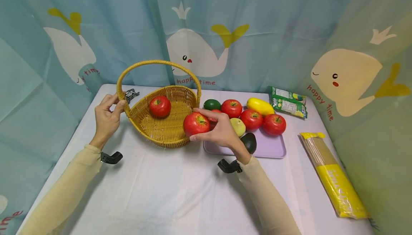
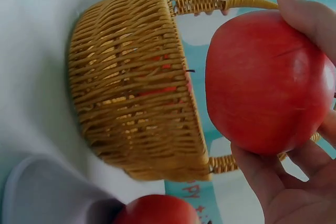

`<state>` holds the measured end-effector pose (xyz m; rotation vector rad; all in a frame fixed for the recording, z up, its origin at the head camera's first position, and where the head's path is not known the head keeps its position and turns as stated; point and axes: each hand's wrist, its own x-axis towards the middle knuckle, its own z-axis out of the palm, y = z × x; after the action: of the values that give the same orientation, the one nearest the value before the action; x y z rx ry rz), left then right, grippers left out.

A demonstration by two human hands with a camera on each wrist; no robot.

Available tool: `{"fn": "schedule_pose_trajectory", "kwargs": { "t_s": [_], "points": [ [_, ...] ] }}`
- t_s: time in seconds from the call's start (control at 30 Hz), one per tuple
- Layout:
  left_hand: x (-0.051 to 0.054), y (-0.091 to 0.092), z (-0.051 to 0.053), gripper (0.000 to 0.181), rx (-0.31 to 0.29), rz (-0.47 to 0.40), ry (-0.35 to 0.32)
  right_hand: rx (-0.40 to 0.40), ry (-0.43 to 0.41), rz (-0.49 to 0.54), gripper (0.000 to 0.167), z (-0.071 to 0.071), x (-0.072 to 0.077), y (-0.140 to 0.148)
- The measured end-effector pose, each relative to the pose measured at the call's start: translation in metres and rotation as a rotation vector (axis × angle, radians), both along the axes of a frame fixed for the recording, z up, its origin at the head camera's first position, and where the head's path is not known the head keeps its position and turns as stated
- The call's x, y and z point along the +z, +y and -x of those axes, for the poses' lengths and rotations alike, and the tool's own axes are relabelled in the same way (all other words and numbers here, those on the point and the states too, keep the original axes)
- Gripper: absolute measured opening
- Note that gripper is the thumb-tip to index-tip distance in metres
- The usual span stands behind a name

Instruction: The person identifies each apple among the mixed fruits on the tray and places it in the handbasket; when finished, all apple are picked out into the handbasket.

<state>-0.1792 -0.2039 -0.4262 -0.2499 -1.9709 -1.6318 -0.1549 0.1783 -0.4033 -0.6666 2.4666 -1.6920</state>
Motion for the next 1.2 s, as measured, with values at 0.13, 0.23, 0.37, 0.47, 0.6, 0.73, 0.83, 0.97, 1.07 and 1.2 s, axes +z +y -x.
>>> {"fn": "schedule_pose_trajectory", "kwargs": {
  "t_s": [0.13,0.23,0.37,0.47,0.6,0.73,0.83,0.97,1.07,1.2],
  "points": [
    [0.007,0.003,-0.005,0.034,-0.005,0.003,0.007,0.002,0.016,-0.011,0.08,0.006,0.003,-0.009],
    [0.01,0.004,-0.006,0.033,-0.009,0.004,0.013,0.003,0.026,-0.02,0.079,0.01,0.005,-0.016],
    [0.013,0.005,-0.008,0.033,-0.02,0.0,0.021,0.014,0.029,-0.009,0.08,0.016,0.009,-0.025],
    [0.014,0.006,-0.008,0.033,-0.027,-0.002,0.023,0.022,0.012,0.005,0.08,0.02,0.011,-0.03],
    [0.014,0.006,-0.009,0.033,-0.028,-0.004,0.015,0.025,-0.018,0.014,0.08,0.024,0.012,-0.035],
    [0.015,0.006,-0.01,0.034,-0.018,-0.007,0.008,0.022,-0.017,0.013,0.079,0.027,0.014,-0.041],
    [0.015,0.006,-0.01,0.034,-0.009,-0.002,0.001,0.012,-0.015,0.012,0.079,0.03,0.015,-0.044],
    [0.009,0.003,-0.006,0.034,0.001,0.002,-0.004,0.006,-0.033,0.017,0.08,0.032,0.017,-0.048],
    [-0.001,-0.001,0.001,0.035,0.007,0.003,0.001,0.009,-0.05,0.026,0.082,0.034,0.017,-0.051],
    [-0.01,-0.005,0.008,0.035,0.005,0.009,0.006,0.021,-0.071,0.048,0.086,0.036,0.018,-0.055]
  ]
}}
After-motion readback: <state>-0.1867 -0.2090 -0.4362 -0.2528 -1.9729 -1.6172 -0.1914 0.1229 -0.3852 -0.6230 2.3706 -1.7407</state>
